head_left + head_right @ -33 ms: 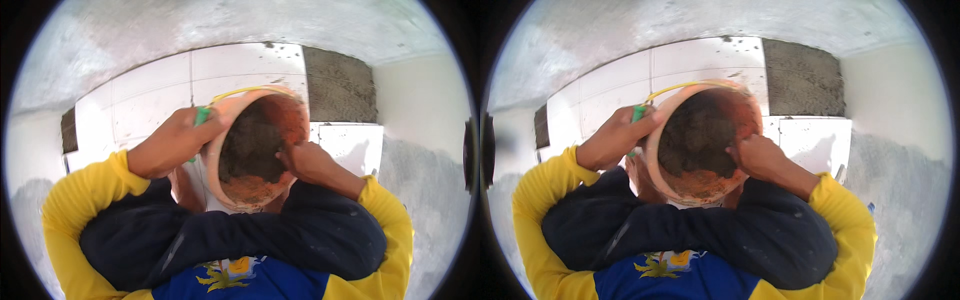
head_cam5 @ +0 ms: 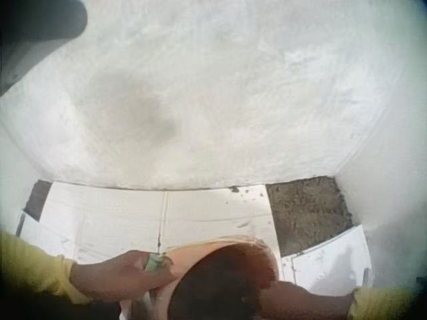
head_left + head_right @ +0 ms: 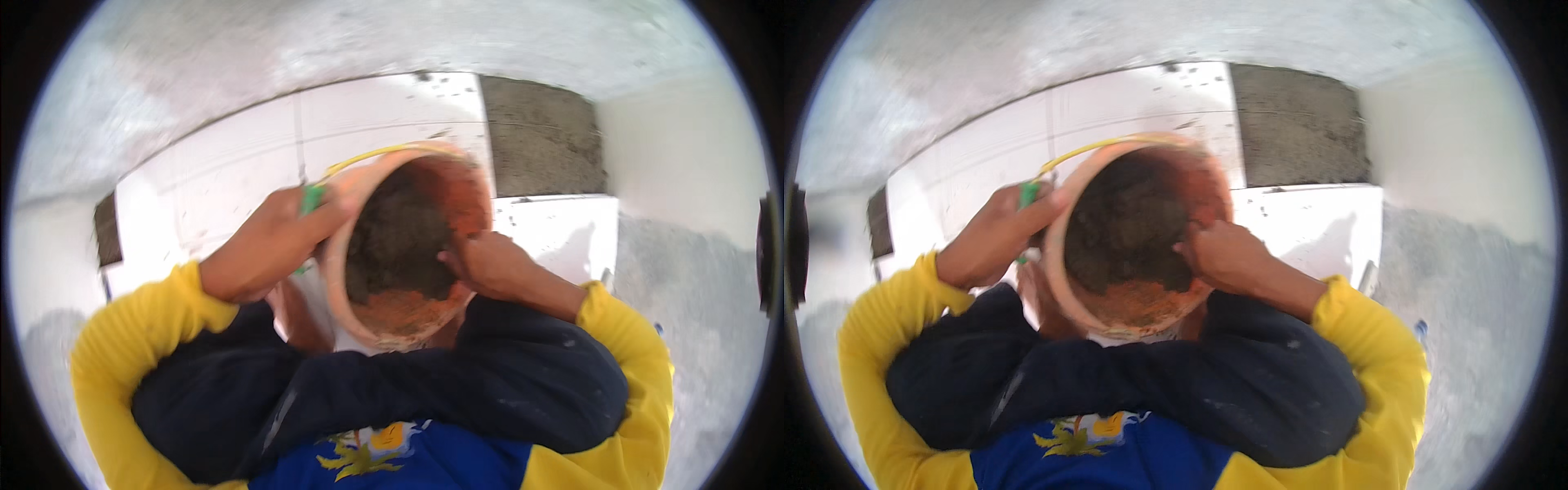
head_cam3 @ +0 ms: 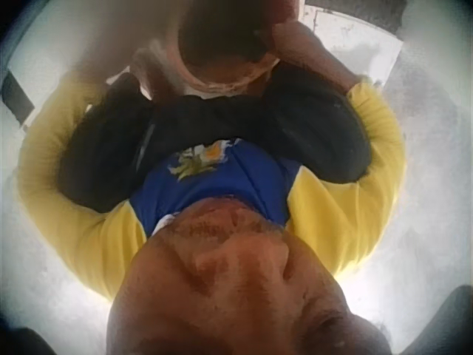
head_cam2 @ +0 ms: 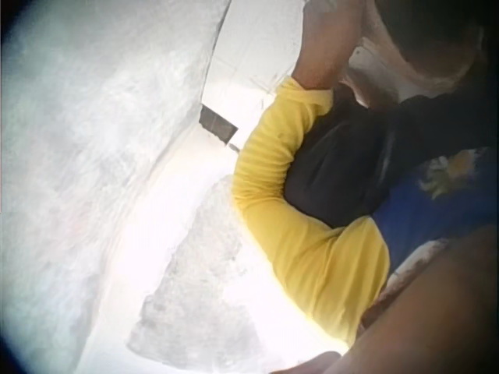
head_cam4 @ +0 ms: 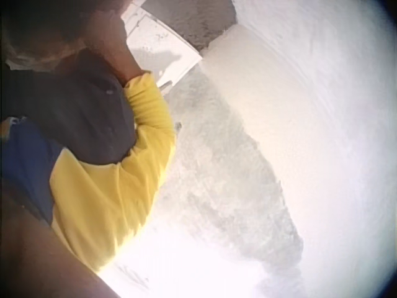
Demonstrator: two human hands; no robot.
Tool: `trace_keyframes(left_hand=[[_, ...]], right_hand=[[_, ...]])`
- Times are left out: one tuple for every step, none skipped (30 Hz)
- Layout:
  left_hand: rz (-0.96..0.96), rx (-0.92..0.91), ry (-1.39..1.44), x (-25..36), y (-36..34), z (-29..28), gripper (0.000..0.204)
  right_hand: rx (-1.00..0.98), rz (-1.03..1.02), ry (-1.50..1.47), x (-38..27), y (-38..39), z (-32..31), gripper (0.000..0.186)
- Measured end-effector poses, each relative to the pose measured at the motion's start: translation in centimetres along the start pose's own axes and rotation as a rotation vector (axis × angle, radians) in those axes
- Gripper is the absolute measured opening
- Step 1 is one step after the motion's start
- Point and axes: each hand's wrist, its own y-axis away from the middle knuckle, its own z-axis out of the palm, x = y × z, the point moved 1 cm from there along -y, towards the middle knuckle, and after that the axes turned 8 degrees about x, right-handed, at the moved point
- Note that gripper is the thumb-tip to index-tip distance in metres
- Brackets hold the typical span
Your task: The person scoops cement from a bucket using a trowel and spreads it onto a tiled floor. The person repeatedly smooths the cement in a specific area to prepare the surface.
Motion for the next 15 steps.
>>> trace_keyframes(left_hand=[[-0.036, -0.019, 0.010, -1.2, -0.2, -1.0, 0.039], [-0.046, 0.022, 0.112, -1.0, 0.5, -0.4, 0.037], [-0.074, 0.022, 0.097, -1.8, 0.4, -0.7, 0.036], [-0.090, 0.015, 0.102, -2.2, 0.3, -0.9, 0.034], [-0.085, 0.015, 0.117, -2.3, 0.5, -0.8, 0.034], [-0.081, 0.016, 0.133, -2.3, 0.6, -0.6, 0.034], [-0.079, 0.010, 0.130, -1.9, 0.6, -0.6, 0.033], [-0.078, 0.005, 0.129, -1.7, 0.4, -0.6, 0.033], [-0.076, 0.001, 0.129, -1.4, 0.2, -0.6, 0.033], [-0.079, 0.020, 0.135, -1.5, 0.1, -0.8, 0.034], [-0.083, 0.039, 0.143, -1.7, 0.0, -1.2, 0.034], [-0.086, 0.058, 0.154, -2.0, -0.3, -1.7, 0.035], [-0.076, 0.053, 0.194, -2.6, -0.7, -3.0, 0.036], [-0.084, 0.079, 0.237, -3.0, -0.9, -3.7, 0.036], [-0.093, 0.103, 0.280, -3.3, -1.1, -4.2, 0.036]], right_hand=[[-0.013, 0.024, -0.035, -0.8, -0.3, -0.6, 0.043], [-0.018, 0.021, -0.040, -1.2, -0.3, -0.4, 0.042], [-0.026, 0.018, -0.051, -1.4, -0.2, 0.0, 0.042], [-0.009, 0.012, -0.063, -1.8, 0.1, -0.1, 0.042], [0.008, -0.022, -0.088, -2.4, -0.1, 0.2, 0.043], [0.039, -0.051, -0.133, -2.9, -0.2, 0.7, 0.043], [0.071, -0.091, -0.178, -3.3, -0.6, 0.8, 0.043], [0.103, -0.133, -0.220, -3.6, -0.8, 0.5, 0.044], [0.076, -0.113, -0.224, -3.5, -1.0, 0.1, 0.045], [0.052, -0.095, -0.230, -3.5, -1.2, 0.0, 0.046], [0.026, -0.077, -0.235, -3.3, -1.2, -0.3, 0.047], [0.050, -0.068, -0.232, -2.9, -0.9, -0.7, 0.046], [0.069, -0.067, -0.238, -2.7, -0.5, -1.3, 0.044], [0.087, -0.060, -0.238, -2.4, 0.0, -1.9, 0.042], [0.081, -0.034, -0.240, -2.1, 0.5, -2.5, 0.043]])
